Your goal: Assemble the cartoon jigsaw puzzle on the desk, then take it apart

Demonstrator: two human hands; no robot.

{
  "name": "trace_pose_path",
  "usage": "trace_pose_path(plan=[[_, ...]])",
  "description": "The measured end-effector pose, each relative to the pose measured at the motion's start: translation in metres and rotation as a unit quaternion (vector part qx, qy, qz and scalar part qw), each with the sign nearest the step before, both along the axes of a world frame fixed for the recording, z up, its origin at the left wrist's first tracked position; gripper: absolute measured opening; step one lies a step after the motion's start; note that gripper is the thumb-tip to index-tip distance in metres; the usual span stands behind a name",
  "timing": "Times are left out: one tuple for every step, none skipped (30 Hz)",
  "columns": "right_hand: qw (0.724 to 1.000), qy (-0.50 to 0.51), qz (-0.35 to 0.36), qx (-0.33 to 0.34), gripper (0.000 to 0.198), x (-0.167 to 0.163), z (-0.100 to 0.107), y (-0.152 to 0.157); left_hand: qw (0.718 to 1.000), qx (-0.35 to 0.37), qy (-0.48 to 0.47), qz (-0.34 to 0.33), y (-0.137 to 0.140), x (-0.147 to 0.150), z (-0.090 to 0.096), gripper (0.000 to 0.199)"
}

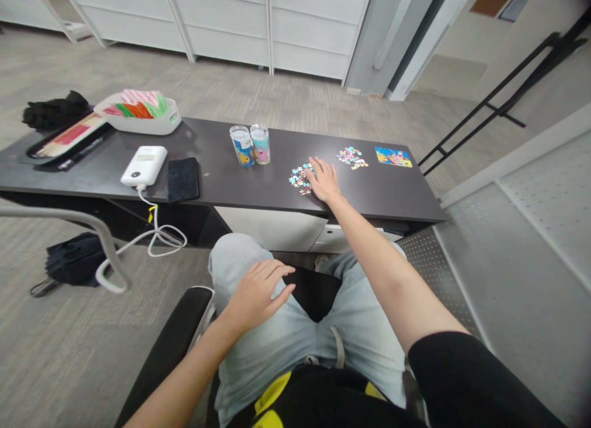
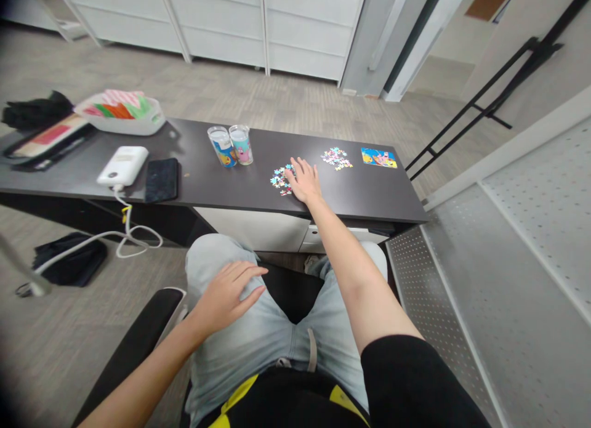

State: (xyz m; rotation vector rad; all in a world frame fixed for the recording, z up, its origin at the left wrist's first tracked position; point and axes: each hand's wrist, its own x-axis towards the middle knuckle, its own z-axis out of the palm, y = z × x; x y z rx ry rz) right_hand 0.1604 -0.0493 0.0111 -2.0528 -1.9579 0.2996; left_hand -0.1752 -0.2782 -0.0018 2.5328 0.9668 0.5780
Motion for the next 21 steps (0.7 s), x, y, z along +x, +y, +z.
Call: trace_pose_path(plan=[[1.000,0.002,-0.007,0.003,0.082,0.010,0.000,-0.002,1.000,0.003,0.000,0.018,0.003,-0.002,0.000,0.035],[1.000,0.003,-0.012,0.002,0.081,0.020,0.000,-0.004,0.999,0.006,0.000,0.035,0.008,-0.003,0.001,0.038],[1.000,0.004,-0.012,-0.001,0.081,0.031,0.000,-0.006,0.999,0.008,-0.002,0.048,0.013,-0.004,0.002,0.041],[1.000,0.004,-0.013,-0.003,0.080,0.040,0.000,-0.008,0.998,0.009,-0.008,0.058,0.020,-0.004,0.002,0.044],[1.000,0.004,-0.010,-0.005,0.080,0.048,-0.001,-0.010,0.998,0.010,-0.015,0.064,0.028,-0.003,0.004,0.046],[1.000,0.003,-0.005,-0.006,0.079,0.054,-0.001,-0.011,0.997,0.009,-0.023,0.068,0.037,0.001,0.006,0.048],[1.000,0.002,0.002,-0.008,0.079,0.058,-0.001,-0.012,0.997,0.006,-0.029,0.072,0.049,0.006,0.008,0.050],[1.000,0.002,0.012,-0.009,0.079,0.060,-0.001,-0.012,0.997,0.002,-0.029,0.076,0.062,0.013,0.011,0.052],[1.000,0.001,0.023,-0.011,0.078,0.061,-0.001,-0.011,0.996,-0.011,-0.020,0.085,0.077,0.023,0.014,0.058],[0.999,0.000,0.035,-0.014,0.077,0.061,-0.001,-0.011,0.995,-0.022,-0.009,0.094,0.094,0.034,0.018,0.064],[0.999,-0.001,0.046,-0.016,0.076,0.060,-0.001,-0.010,0.994,-0.032,0.003,0.102,0.112,0.047,0.021,0.068],[0.998,-0.002,0.054,-0.019,0.076,0.060,-0.001,-0.009,0.994,-0.032,0.006,0.105,0.131,0.061,0.024,0.072],[0.998,-0.003,0.061,-0.021,0.075,0.060,-0.001,-0.008,0.994,-0.031,0.010,0.106,0.149,0.075,0.026,0.075],[0.998,-0.004,0.066,-0.022,0.075,0.060,-0.002,-0.006,0.993,-0.029,0.017,0.109,0.167,0.089,0.027,0.077],[0.997,-0.005,0.069,-0.022,0.076,0.061,-0.002,-0.005,0.992,-0.028,0.045,0.111,0.183,0.102,0.027,0.080],[0.997,-0.006,0.071,-0.021,0.077,0.062,-0.003,-0.003,0.991,-0.028,0.074,0.112,0.197,0.112,0.027,0.082],[0.997,-0.007,0.073,-0.021,0.078,0.064,-0.004,-0.001,0.990,-0.030,0.084,0.107,0.209,0.121,0.026,0.082],[0.997,-0.007,0.072,-0.020,0.079,0.066,-0.005,0.002,0.990,-0.029,0.093,0.103,0.219,0.127,0.024,0.082],[0.997,-0.008,0.071,-0.019,0.080,0.068,-0.005,0.006,0.990,-0.028,0.100,0.098,0.227,0.131,0.022,0.082],[0.997,-0.007,0.069,-0.018,0.080,0.070,-0.006,0.010,0.990,-0.028,0.105,0.093,0.234,0.134,0.020,0.082],[0.998,-0.006,0.067,-0.017,0.080,0.071,-0.006,0.015,0.990,-0.027,0.111,0.089,0.239,0.135,0.018,0.082]])
